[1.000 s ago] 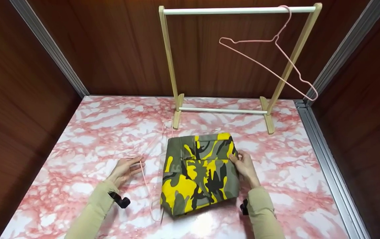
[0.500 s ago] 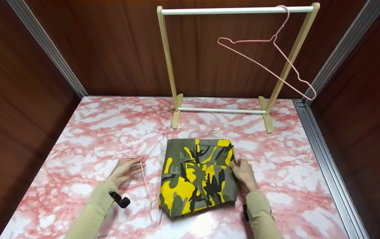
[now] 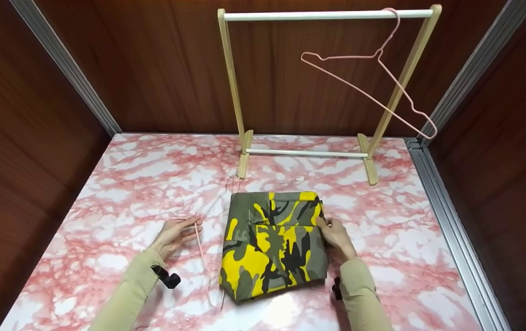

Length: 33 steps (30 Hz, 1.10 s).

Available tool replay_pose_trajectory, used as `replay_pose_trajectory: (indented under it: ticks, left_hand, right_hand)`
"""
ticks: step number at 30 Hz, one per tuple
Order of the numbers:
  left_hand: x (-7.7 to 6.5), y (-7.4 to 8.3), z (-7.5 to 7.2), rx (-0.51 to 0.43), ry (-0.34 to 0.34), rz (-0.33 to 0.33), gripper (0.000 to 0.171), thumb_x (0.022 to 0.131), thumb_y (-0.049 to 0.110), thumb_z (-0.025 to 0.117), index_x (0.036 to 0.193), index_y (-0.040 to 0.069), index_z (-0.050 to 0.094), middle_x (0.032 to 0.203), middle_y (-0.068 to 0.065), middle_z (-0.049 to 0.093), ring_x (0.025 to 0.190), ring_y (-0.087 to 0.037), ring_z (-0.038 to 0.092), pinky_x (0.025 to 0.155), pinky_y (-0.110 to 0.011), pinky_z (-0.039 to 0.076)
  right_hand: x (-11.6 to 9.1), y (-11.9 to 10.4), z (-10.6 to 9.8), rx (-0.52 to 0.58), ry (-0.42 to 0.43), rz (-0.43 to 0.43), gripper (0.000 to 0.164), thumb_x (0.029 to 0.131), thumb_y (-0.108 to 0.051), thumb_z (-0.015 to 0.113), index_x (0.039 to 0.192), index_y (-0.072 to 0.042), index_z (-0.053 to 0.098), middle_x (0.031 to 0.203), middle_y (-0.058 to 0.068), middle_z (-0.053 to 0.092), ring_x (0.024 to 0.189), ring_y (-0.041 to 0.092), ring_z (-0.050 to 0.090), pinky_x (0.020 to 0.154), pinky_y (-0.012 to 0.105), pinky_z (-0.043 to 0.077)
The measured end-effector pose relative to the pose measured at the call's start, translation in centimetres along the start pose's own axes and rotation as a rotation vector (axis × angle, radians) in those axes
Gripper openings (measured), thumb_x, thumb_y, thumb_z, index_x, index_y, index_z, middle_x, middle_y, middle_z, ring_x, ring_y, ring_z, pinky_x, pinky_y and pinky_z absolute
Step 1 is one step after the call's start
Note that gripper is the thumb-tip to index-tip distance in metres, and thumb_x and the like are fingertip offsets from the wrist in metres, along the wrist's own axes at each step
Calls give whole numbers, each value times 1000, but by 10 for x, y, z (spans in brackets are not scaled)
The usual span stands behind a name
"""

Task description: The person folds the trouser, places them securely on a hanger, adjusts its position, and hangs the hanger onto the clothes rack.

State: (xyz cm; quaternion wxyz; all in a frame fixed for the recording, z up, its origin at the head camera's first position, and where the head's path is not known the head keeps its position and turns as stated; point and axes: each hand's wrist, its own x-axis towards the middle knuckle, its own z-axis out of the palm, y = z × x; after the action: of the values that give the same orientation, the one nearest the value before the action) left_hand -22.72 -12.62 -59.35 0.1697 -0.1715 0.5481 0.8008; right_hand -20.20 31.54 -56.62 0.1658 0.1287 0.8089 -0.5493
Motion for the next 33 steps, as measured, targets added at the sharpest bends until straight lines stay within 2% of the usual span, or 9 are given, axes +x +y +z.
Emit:
replay_pose_trajectory:
  ticks: [3,13,16,22,24,25,29,31,33]
  left_hand:
    - [1,-1,-1,-10,9,10,29,96,9,67,116,-10,65,85,-7,78,75,-14,76,72,-27,62]
    - [2,-2,0,-22,21,8,35,96,10,66,123,-12,61,85,-6,78,77,-15,76,72,-27,62]
    - [2,-2,1,-14,8,10,37,97,11,66,125,-13,60,86,-6,78,77,-15,76,72,-27,62]
    - [1,-1,2,-5,-2,0,34,96,11,67,123,-11,61,94,-12,79,79,-16,77,75,-28,62]
    - [0,0,2,4,-5,0,32,97,11,66,121,-10,62,96,-13,78,80,-16,77,75,-28,63]
    - [0,0,2,12,-8,3,31,97,11,66,120,-10,63,96,-13,78,80,-16,77,76,-29,63]
    - [1,1,4,29,-11,5,27,98,10,64,116,-9,64,89,-9,78,79,-15,76,75,-29,63]
    - [2,1,4,31,-12,7,26,98,10,64,116,-9,64,86,-6,78,78,-15,76,74,-28,63]
    - [2,0,5,36,-17,6,27,98,11,64,116,-9,63,85,-5,78,78,-15,76,75,-29,63]
  right_hand:
    - [-1,1,-1,33,-11,-15,34,105,-37,50,98,-5,55,83,-5,58,77,8,58,70,26,54]
    - [-14,12,3,169,87,-53,30,106,-31,50,83,-12,50,70,-8,44,67,5,51,64,21,48]
    - [-14,15,4,157,129,-59,31,106,-27,50,80,-11,50,66,-8,42,63,6,48,60,21,45]
    - [-6,14,0,-99,141,-55,26,100,-22,59,82,-4,58,64,-5,48,61,8,47,58,24,43]
    - [-3,9,-4,-191,138,-93,21,96,-19,63,95,2,59,70,1,55,64,11,50,60,24,44]
    - [-1,5,-6,-241,134,-124,26,94,-17,65,105,5,58,75,6,59,67,12,52,62,25,45]
    - [9,-16,-14,-466,102,-253,59,96,-21,65,144,1,38,94,24,65,73,22,59,63,31,48]
    - [17,-29,-16,-590,33,-293,62,100,-24,60,151,-3,30,105,32,65,79,31,63,67,39,52]
    - [25,-39,-15,-683,-39,-303,60,103,-26,55,153,-6,29,120,37,61,93,42,65,79,51,54]
